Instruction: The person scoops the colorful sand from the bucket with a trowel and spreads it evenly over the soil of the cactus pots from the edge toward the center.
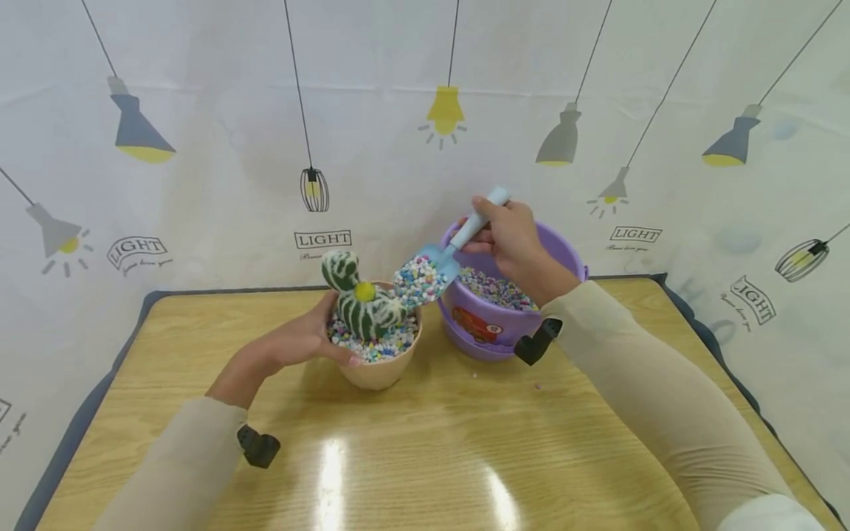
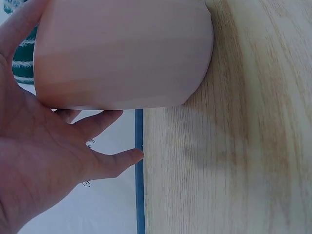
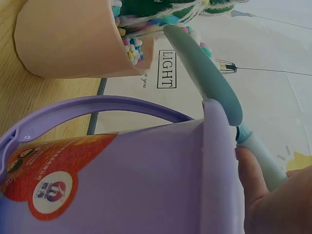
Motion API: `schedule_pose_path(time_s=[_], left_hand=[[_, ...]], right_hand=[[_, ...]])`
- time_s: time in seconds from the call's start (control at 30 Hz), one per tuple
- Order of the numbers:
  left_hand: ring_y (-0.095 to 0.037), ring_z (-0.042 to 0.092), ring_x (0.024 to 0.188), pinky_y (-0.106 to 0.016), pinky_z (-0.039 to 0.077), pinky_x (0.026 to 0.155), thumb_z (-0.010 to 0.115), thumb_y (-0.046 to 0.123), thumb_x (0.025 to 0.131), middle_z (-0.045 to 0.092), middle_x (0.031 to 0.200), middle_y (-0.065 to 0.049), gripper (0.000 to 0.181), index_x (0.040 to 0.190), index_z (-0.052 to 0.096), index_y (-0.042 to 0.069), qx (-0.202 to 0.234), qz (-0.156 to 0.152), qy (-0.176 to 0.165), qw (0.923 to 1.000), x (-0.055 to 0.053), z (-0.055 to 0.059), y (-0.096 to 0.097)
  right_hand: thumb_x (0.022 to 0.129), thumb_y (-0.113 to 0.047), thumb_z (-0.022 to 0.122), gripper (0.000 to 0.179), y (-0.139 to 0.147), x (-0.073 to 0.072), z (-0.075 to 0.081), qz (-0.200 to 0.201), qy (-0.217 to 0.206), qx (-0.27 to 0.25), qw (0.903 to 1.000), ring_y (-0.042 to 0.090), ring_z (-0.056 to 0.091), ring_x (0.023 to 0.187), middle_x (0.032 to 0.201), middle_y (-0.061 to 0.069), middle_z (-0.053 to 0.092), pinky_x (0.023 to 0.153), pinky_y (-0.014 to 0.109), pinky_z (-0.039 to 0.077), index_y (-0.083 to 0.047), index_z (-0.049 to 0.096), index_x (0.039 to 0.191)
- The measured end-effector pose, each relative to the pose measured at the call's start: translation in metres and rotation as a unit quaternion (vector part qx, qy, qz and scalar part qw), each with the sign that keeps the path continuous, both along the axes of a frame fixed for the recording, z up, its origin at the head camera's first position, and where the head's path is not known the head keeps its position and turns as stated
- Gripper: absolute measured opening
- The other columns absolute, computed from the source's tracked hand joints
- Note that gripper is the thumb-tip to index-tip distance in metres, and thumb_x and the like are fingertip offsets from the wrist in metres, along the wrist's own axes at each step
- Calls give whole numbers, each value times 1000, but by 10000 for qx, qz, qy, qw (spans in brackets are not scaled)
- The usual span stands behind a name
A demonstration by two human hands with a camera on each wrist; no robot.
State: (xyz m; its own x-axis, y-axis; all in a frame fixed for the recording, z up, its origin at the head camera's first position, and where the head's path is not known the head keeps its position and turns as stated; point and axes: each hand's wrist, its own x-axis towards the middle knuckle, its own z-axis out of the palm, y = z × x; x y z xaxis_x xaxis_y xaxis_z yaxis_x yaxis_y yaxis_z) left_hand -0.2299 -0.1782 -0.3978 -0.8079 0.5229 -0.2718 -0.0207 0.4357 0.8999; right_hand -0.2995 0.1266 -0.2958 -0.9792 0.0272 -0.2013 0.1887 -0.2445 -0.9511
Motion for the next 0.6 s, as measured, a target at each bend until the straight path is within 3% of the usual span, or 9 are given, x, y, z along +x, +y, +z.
schedule_pose_path(time_s=[0.27, 0.6], left_hand=[[-41, 13, 146, -57, 10, 118, 83, 28, 69, 10, 159, -24, 127, 154, -10, 9, -26, -131, -8, 9999, -2, 2, -2], [-37, 3, 148, -54, 5, 119, 84, 30, 67, -1, 162, -20, 133, 154, -14, 8, -159, -312, -32, 9994, -9, 1, -4]], right_hand=[[100, -19, 55, 21, -3, -1, 1, -137, -12, 10, 9999, 27, 72, 69, 76, 13, 69, 60, 37, 60, -1, 49, 110], [100, -20, 55, 24, -5, -1, 1, -147, 123, 104, 9998, 26, 73, 73, 81, 13, 69, 61, 35, 60, -1, 49, 112]])
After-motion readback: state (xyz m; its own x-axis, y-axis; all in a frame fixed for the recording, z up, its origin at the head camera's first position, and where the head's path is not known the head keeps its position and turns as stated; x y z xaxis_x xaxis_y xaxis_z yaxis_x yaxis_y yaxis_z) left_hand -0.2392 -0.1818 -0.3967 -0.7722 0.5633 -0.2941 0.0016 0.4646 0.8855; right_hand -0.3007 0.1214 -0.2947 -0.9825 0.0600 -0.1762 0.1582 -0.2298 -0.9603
